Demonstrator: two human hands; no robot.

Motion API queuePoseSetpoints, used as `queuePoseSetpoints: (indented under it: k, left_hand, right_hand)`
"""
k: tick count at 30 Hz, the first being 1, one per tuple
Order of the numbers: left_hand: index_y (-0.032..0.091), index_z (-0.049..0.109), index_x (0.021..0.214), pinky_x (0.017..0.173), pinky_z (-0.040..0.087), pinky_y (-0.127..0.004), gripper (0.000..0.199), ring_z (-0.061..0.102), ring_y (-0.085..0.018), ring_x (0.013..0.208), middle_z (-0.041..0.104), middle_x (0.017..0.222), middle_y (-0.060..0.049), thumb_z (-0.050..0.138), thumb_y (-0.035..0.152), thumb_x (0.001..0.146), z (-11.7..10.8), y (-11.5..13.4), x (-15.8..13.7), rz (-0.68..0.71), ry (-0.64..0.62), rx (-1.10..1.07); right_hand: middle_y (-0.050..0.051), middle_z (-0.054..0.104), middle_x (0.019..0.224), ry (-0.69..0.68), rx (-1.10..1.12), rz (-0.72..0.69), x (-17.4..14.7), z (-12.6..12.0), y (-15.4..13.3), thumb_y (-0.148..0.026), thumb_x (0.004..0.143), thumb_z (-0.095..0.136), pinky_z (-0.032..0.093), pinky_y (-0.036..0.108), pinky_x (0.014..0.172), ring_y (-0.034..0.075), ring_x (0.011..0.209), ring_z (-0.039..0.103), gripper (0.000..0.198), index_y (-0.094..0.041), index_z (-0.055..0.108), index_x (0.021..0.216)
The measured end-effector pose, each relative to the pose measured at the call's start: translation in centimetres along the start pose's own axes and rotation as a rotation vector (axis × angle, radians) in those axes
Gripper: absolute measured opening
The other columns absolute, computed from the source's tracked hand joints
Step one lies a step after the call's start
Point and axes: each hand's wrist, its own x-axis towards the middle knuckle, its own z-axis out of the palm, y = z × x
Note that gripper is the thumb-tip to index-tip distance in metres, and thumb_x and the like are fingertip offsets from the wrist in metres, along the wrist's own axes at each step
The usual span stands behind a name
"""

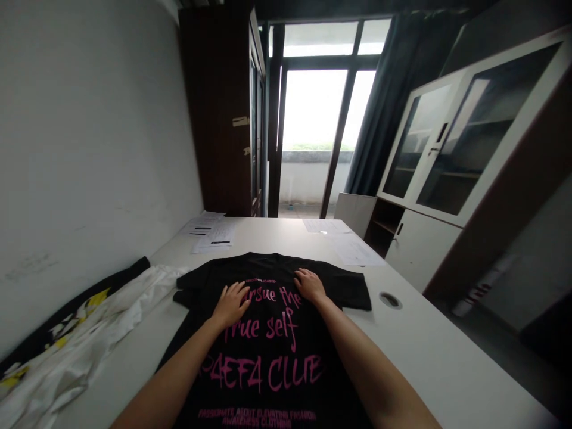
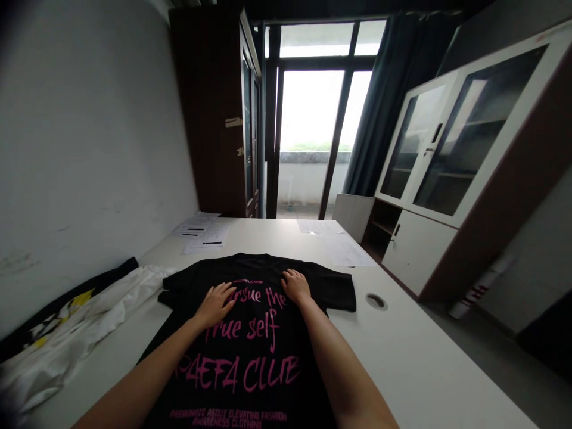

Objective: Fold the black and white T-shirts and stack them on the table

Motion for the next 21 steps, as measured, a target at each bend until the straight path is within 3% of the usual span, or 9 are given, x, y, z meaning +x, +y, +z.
queuePoseSetpoints:
  k: [7,13,21]
  left_hand:
    - [0.039,0.050,0.152,0.126,0.020,-0.055,0.054,0.030,-0.028,0.154,0.038,0.165,-0.002,0.046,0.047,0.099,-0.6,-1.7,-5.5,-0.100,0.030,0.061]
    - [0.023,0.054,0.150,0.125,0.024,-0.053,0.057,0.035,-0.030,0.152,0.043,0.162,-0.008,0.042,0.047,0.100,-1.2,-3.7,-9.5,-0.133,0.094,0.086]
    - [0.019,0.061,0.143,0.124,0.031,-0.049,0.053,0.042,-0.030,0.147,0.052,0.156,-0.009,0.045,0.044,0.099,-1.4,-5.6,-12.8,-0.097,0.172,0.051]
  right_hand:
    - [0.006,0.053,0.154,0.002,0.030,0.087,-5.7,-1.8,4.3,-0.039,0.098,0.046,0.032,0.045,0.121,0.027,0.145,0.045,0.048,-0.028,0.064,0.141]
    - [0.011,0.056,0.150,0.096,0.088,0.074,-9.3,-1.2,7.2,-0.038,0.098,0.046,0.031,0.047,0.121,0.029,0.143,0.047,0.049,-0.020,0.065,0.140]
    - [0.010,0.055,0.151,0.142,0.090,0.133,-13.4,-0.4,8.8,-0.039,0.100,0.049,0.029,0.050,0.121,0.030,0.146,0.043,0.046,-0.022,0.065,0.139]
